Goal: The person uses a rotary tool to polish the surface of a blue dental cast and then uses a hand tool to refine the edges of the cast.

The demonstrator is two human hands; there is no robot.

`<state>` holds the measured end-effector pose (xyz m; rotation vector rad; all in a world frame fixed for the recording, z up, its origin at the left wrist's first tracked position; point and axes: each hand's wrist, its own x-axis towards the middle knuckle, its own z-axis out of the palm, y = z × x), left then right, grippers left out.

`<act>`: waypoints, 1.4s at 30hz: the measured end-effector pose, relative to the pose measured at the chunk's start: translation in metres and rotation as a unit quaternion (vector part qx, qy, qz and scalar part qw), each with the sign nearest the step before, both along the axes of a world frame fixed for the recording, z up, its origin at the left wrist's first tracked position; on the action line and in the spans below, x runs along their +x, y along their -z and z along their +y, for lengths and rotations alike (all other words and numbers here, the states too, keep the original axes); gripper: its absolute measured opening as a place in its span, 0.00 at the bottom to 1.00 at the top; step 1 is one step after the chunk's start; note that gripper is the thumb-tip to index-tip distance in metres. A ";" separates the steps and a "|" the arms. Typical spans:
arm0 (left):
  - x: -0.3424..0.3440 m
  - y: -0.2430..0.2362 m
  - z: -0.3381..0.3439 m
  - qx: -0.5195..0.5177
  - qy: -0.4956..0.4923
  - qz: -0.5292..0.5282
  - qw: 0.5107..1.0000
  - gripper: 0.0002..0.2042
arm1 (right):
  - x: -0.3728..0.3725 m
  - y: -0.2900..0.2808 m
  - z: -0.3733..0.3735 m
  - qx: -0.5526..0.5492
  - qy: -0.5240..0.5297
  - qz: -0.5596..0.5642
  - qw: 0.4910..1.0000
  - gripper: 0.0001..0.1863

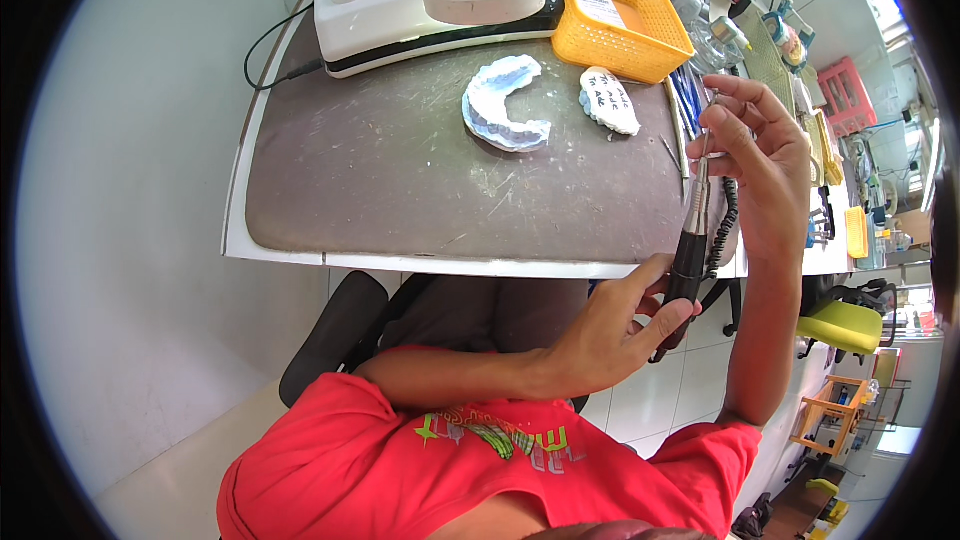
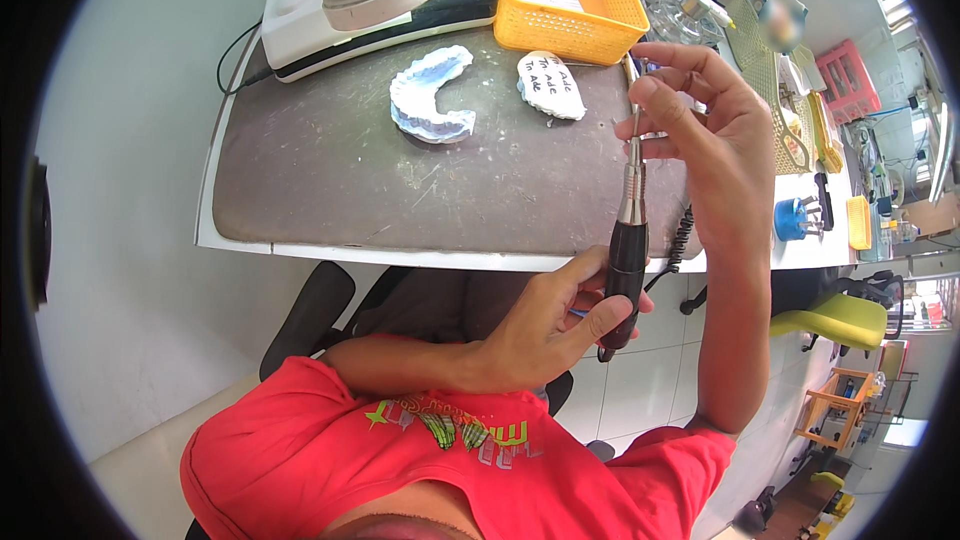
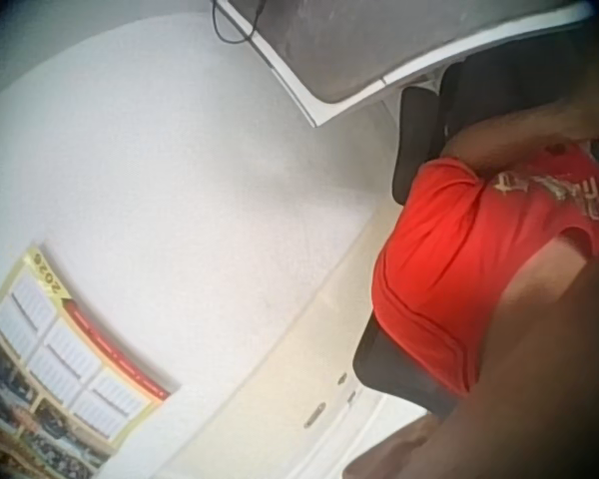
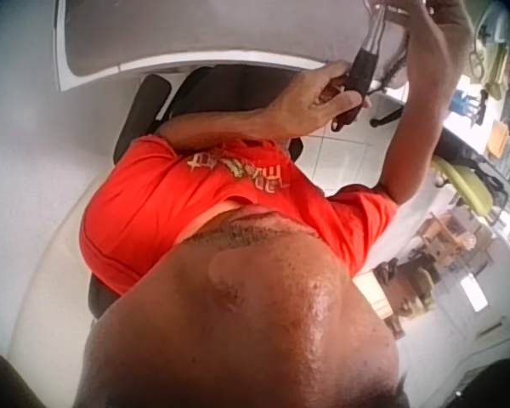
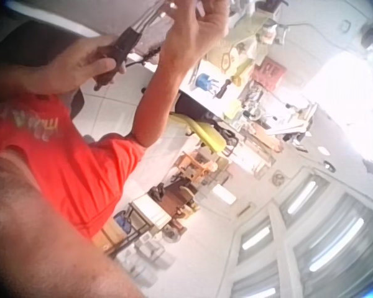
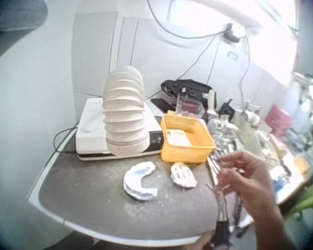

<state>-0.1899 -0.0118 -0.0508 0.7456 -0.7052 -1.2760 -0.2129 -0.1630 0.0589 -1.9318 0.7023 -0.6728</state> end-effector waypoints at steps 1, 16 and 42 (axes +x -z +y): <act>0.000 0.000 0.000 0.000 0.000 -0.001 1.000 0.17 | 0.000 0.000 0.000 -0.002 0.004 -0.004 1.000 0.16; 0.001 0.001 0.000 -0.002 0.010 0.017 1.000 0.16 | -0.004 -0.002 -0.006 0.040 -0.038 0.055 0.997 0.12; 0.001 0.001 0.002 -0.012 0.025 0.074 0.997 0.19 | -0.006 0.003 -0.003 0.036 -0.040 0.072 0.996 0.14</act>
